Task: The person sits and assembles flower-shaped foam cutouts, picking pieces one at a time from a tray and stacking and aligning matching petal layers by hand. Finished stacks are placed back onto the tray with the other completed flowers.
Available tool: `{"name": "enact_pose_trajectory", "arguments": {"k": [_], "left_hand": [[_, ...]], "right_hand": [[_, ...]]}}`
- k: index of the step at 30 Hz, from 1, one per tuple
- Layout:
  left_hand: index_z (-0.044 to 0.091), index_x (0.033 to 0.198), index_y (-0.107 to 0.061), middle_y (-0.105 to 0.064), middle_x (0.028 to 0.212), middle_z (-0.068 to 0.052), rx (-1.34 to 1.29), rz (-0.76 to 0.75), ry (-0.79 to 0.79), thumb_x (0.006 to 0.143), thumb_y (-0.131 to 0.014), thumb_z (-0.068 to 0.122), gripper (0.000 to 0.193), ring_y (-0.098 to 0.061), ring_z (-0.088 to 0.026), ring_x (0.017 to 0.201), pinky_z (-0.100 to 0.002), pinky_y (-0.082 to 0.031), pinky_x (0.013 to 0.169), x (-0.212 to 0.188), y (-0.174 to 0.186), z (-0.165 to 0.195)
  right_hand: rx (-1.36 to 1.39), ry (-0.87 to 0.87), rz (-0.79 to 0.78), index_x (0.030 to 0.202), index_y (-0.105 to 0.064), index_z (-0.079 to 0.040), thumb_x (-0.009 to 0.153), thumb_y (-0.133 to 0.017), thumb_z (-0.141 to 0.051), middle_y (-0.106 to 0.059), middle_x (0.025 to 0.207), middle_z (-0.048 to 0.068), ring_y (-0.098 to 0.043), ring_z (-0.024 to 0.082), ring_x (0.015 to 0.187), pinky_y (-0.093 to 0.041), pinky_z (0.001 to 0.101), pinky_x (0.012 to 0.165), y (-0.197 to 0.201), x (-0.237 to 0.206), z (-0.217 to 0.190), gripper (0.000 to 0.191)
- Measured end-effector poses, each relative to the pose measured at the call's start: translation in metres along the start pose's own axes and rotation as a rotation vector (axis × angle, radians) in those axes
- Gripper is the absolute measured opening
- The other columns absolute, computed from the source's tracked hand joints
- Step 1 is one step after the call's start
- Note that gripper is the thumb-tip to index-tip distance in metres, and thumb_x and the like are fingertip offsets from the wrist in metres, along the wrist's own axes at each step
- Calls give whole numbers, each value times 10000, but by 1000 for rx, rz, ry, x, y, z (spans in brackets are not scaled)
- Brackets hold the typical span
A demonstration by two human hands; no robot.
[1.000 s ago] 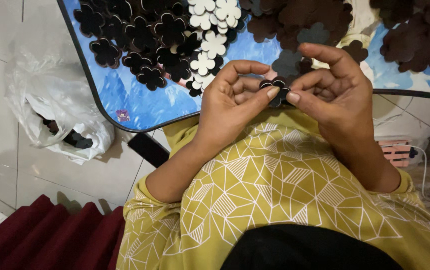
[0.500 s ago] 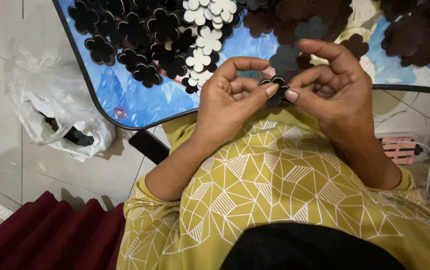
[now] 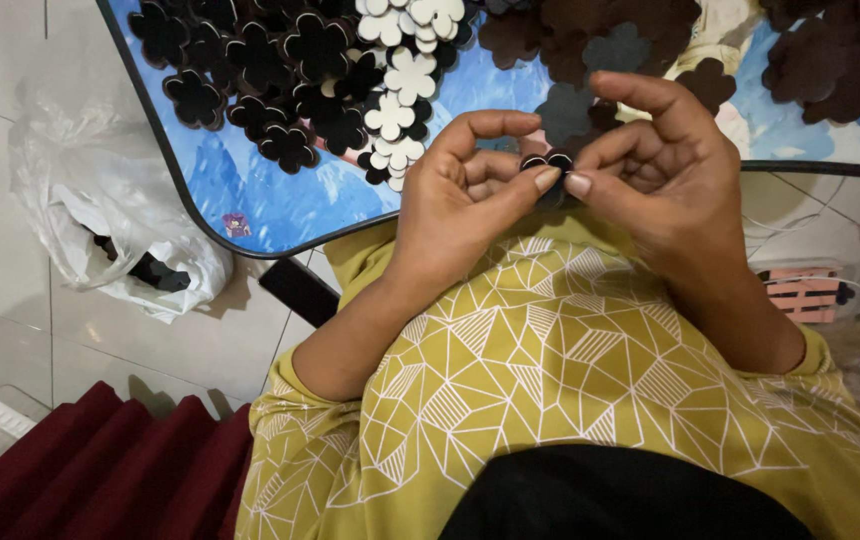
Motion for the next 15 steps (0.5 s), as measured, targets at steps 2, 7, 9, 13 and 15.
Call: {"name": "enact_pose_trajectory", "arguments": {"k": [2, 7, 9, 13, 15], "left_hand": [[5, 1393, -555, -736, 1057, -66, 3, -27, -8, 965, -762, -24, 476, -708, -73, 931, -208, -585, 834, -1, -1, 0], [32, 1506, -470, -732, 1025, -60, 32, -103, 23, 952, -752, -44, 627, -714, -70, 929, -203, -579, 813, -4, -4, 1], [33, 1525, -454, -738, 1039, -62, 15, -113, 33, 952, -741, -54, 646, -715, -70, 947, -201, -580, 828, -3, -5, 2], [44, 1548, -440, -729, 994, -76, 26, -120, 71, 935, -751, -66, 695, -703, -87, 884, -206, -547, 733, -5, -5, 4], [55, 1552, -424, -740, 980, -80, 35, -121, 112, 921, -747, -62, 718, -730, -103, 887, -211, -559, 721, -6, -3, 5]], "right_hand": [[1, 22, 10, 1505, -473, 26, 977, -716, 120, -703, 972, 84, -664, 69, 878, -533, 176, 813, -1, 1, 1, 589], [46, 24, 70, 1501, -477, 43, 983, -692, 124, -701, 961, 94, -667, 75, 876, -541, 179, 833, 3, -1, 3, 568], [64, 29, 76, 1496, -483, 44, 983, -700, 117, -697, 944, 93, -644, 70, 828, -519, 176, 780, 3, -1, 3, 562], [60, 34, 76, 1493, -490, 48, 980, -697, 119, -697, 932, 95, -627, 67, 796, -497, 174, 739, 3, 0, 3, 558], [52, 35, 74, 1492, -493, 51, 980, -696, 120, -696, 928, 97, -625, 68, 791, -495, 176, 735, 3, -1, 3, 555]]}}
Point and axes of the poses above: each hand's wrist, its own x-axis towards the middle knuckle, its own y-axis out of the back of the hand, z = x × y, the point moved 4 cm from there along x, towards the middle knuckle
